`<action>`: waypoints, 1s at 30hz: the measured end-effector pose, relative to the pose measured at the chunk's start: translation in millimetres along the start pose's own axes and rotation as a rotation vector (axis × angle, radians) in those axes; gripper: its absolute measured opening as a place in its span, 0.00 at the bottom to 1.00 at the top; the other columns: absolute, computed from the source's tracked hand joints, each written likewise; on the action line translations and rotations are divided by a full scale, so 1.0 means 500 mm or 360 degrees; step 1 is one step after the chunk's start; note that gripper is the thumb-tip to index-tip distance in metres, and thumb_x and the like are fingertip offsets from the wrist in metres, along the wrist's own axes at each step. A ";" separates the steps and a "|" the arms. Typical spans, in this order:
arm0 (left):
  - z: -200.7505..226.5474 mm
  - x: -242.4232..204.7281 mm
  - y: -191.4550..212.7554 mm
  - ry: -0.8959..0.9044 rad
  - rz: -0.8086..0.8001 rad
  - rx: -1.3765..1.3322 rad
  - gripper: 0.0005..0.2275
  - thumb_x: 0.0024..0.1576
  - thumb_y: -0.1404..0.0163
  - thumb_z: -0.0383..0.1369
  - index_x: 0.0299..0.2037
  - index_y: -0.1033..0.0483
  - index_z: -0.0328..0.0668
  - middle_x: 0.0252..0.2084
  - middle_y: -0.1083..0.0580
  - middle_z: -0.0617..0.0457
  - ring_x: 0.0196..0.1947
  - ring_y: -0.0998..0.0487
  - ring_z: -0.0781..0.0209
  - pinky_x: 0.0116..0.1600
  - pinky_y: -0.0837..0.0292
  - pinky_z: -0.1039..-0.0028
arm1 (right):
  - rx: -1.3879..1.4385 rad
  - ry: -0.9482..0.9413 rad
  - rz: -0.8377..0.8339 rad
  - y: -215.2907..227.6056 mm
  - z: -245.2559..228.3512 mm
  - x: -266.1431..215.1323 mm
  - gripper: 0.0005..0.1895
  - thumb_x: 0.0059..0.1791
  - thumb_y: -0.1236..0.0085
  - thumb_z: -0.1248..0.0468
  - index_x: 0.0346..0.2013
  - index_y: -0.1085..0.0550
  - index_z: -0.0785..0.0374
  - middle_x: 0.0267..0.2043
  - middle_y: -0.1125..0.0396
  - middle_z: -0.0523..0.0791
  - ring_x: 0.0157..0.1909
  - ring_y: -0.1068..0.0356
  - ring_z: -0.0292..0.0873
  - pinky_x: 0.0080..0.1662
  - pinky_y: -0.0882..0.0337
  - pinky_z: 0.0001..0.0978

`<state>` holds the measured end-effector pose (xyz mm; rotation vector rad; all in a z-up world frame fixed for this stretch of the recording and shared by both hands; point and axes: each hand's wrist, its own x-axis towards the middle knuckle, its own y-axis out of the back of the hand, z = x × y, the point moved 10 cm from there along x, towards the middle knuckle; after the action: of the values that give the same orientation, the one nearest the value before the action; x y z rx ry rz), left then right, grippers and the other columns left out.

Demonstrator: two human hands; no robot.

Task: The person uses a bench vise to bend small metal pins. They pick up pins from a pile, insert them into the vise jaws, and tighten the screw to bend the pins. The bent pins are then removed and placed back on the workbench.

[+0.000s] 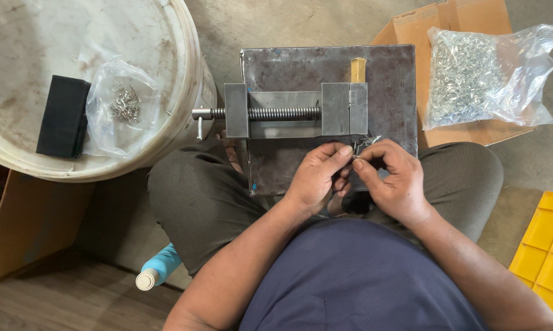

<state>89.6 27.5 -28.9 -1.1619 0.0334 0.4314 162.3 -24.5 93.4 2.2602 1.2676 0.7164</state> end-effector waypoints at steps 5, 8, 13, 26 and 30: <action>0.002 0.000 -0.004 0.0025 0.0021 -0.0016 0.08 0.68 0.52 0.35 0.41 0.27 0.40 0.28 0.32 0.57 0.21 0.34 0.70 0.27 0.33 0.76 | 0.0151 -0.0228 -0.0010 -0.003 0.039 -0.009 0.06 0.54 0.40 0.67 0.38 0.27 0.67 0.35 0.30 0.43 0.34 0.31 0.33 0.39 0.30 0.25; 0.007 -0.004 -0.005 0.0031 0.0027 0.0022 0.08 0.67 0.52 0.36 0.41 0.27 0.40 0.28 0.32 0.57 0.21 0.34 0.70 0.27 0.33 0.76 | 0.0587 -0.0446 -0.0034 -0.023 0.082 -0.019 0.05 0.56 0.43 0.66 0.41 0.29 0.66 0.35 0.31 0.41 0.35 0.32 0.30 0.39 0.28 0.23; 0.013 -0.004 -0.020 -0.0019 -0.0063 0.0319 0.11 0.69 0.53 0.38 0.39 0.27 0.39 0.28 0.31 0.57 0.22 0.34 0.71 0.27 0.34 0.77 | 0.0997 -0.0527 0.0043 -0.035 0.117 -0.028 0.06 0.57 0.45 0.66 0.44 0.30 0.66 0.37 0.33 0.40 0.36 0.33 0.30 0.40 0.29 0.24; 0.009 -0.003 -0.011 0.0012 -0.0010 0.0164 0.10 0.68 0.52 0.37 0.42 0.26 0.38 0.29 0.31 0.56 0.22 0.34 0.69 0.28 0.34 0.76 | 0.1243 -0.0493 0.0101 -0.027 0.115 -0.025 0.06 0.58 0.46 0.66 0.46 0.32 0.65 0.42 0.32 0.43 0.38 0.33 0.33 0.42 0.29 0.26; 0.011 -0.002 -0.004 -0.0044 0.0090 0.0159 0.10 0.67 0.50 0.37 0.43 0.25 0.37 0.28 0.32 0.56 0.22 0.34 0.69 0.28 0.34 0.75 | 0.0383 -0.0120 0.0197 0.016 0.047 -0.017 0.10 0.53 0.37 0.68 0.45 0.29 0.65 0.41 0.31 0.44 0.40 0.30 0.35 0.44 0.28 0.27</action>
<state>88.5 31.4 -25.0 -1.0587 0.0637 0.4906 178.5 -38.9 78.4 2.5525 1.2438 0.5394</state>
